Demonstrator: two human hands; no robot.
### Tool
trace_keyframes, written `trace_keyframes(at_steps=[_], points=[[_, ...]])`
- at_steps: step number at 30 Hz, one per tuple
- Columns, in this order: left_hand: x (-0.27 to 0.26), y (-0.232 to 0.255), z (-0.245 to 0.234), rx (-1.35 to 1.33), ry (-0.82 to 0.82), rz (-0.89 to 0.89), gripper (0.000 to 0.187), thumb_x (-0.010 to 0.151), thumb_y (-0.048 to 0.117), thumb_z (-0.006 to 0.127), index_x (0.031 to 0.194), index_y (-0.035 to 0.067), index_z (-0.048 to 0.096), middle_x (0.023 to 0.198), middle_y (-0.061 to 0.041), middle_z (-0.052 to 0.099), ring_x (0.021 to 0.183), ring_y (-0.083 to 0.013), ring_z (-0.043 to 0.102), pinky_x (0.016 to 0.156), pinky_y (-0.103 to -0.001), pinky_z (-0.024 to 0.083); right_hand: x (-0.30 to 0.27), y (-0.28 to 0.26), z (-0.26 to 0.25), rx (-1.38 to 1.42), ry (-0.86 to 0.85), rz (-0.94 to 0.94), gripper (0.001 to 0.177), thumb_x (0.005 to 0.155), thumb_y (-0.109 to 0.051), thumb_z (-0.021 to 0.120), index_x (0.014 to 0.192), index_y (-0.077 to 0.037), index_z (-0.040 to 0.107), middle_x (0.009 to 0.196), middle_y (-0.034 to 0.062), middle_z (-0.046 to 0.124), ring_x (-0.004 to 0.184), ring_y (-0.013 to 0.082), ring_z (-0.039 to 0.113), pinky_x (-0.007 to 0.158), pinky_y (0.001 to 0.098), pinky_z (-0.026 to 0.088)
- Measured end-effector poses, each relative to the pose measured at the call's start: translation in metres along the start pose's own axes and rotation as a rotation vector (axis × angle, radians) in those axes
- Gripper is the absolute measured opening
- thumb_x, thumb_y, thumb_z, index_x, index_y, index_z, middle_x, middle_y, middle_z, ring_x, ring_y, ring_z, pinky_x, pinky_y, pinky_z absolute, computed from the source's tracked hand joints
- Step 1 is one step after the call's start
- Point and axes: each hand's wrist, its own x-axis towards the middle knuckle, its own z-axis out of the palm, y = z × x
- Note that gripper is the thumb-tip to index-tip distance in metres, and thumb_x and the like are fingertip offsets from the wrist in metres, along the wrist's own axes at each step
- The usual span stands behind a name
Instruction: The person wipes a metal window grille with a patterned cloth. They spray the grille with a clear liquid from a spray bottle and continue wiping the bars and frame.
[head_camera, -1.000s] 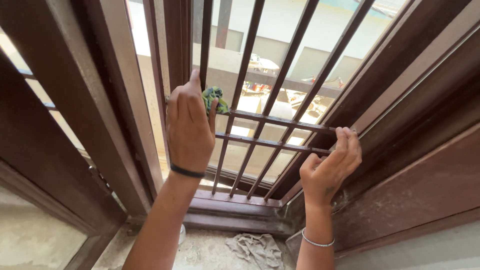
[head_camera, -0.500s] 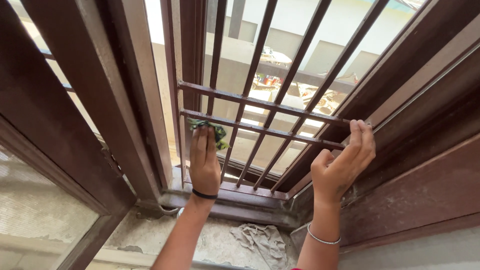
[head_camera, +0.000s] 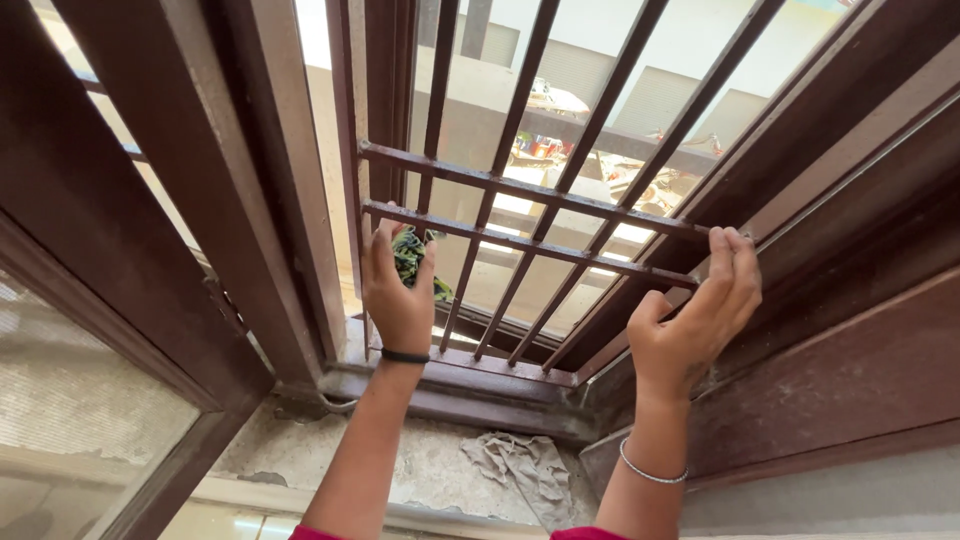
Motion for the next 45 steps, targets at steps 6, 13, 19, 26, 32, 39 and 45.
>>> trace_keyframes(at_steps=[6, 13, 19, 26, 32, 39, 45], points=[[-0.019, -0.042, 0.028, 0.068, 0.017, 0.134, 0.032, 0.103, 0.032, 0.068, 0.116, 0.004, 0.062, 0.110, -0.011, 0.065, 0.106, -0.0288, 0.063, 0.098, -0.043, 0.053, 0.000, 0.003, 0.004, -0.012, 0.005, -0.009, 0.076, 0.075, 0.009, 0.050, 0.151, 0.002, 0.046, 0.154, 0.0178, 0.046, 0.148, 0.0376, 0.041, 0.127, 0.0517, 0.033], [-0.098, -0.085, 0.065, 0.050, 0.184, -0.280, 0.036, 0.103, 0.033, 0.065, 0.115, -0.001, 0.058, 0.112, -0.019, 0.061, 0.113, -0.0383, 0.055, 0.103, -0.052, 0.043, -0.004, 0.004, 0.016, -0.008, 0.028, -0.015, 0.078, 0.075, 0.007, 0.054, 0.151, 0.001, 0.042, 0.153, 0.0196, 0.043, 0.144, 0.0374, 0.039, 0.122, 0.0498, 0.030], [-0.150, -0.083, 0.058, 0.099, 0.191, -0.224, 0.051, 0.098, 0.014, 0.057, 0.144, -0.005, 0.046, 0.145, -0.024, 0.047, 0.136, -0.0427, 0.044, 0.115, -0.053, 0.034, -0.003, -0.002, 0.020, 0.001, 0.052, 0.002, 0.077, 0.077, 0.006, 0.055, 0.153, 0.000, 0.041, 0.150, 0.0201, 0.041, 0.144, 0.0375, 0.036, 0.123, 0.0505, 0.030], [-0.165, -0.060, 0.009, -0.050, -0.041, -0.358, 0.051, 0.098, 0.012, 0.062, 0.144, -0.003, 0.046, 0.141, -0.023, 0.047, 0.131, -0.0382, 0.048, 0.111, -0.048, 0.039, -0.001, -0.003, 0.016, 0.003, 0.037, 0.008, 0.078, 0.076, 0.008, 0.051, 0.153, 0.000, 0.043, 0.150, 0.0194, 0.043, 0.144, 0.0377, 0.039, 0.123, 0.0496, 0.031], [-0.058, 0.055, -0.025, -0.847, 0.095, -0.011, 0.053, 0.107, 0.011, 0.064, 0.152, 0.001, 0.038, 0.143, -0.016, 0.047, 0.132, -0.0255, 0.053, 0.120, -0.043, 0.044, 0.002, -0.002, 0.008, 0.014, 0.027, 0.024, 0.073, 0.076, 0.010, 0.051, 0.149, 0.001, 0.046, 0.152, 0.0215, 0.047, 0.144, 0.0406, 0.043, 0.118, 0.0473, 0.038], [0.146, 0.191, 0.007, -0.260, 0.210, 0.760, 0.049, 0.107, 0.009, 0.082, 0.147, 0.022, 0.056, 0.146, -0.002, 0.050, 0.129, -0.0205, 0.054, 0.106, -0.027, 0.059, 0.013, -0.003, -0.010, -0.028, -0.003, -0.010, 0.072, 0.074, 0.013, 0.051, 0.145, 0.002, 0.048, 0.147, 0.0205, 0.050, 0.139, 0.0412, 0.045, 0.120, 0.0509, 0.037], [0.113, 0.172, 0.023, -0.010, 0.254, 0.711, 0.047, 0.104, 0.008, 0.079, 0.145, 0.021, 0.062, 0.147, -0.007, 0.058, 0.108, -0.0190, 0.062, 0.097, -0.027, 0.061, 0.017, -0.001, -0.013, -0.025, 0.000, -0.008, 0.070, 0.074, 0.013, 0.050, 0.143, 0.003, 0.050, 0.146, 0.0191, 0.051, 0.139, 0.0397, 0.047, 0.120, 0.0505, 0.037]])
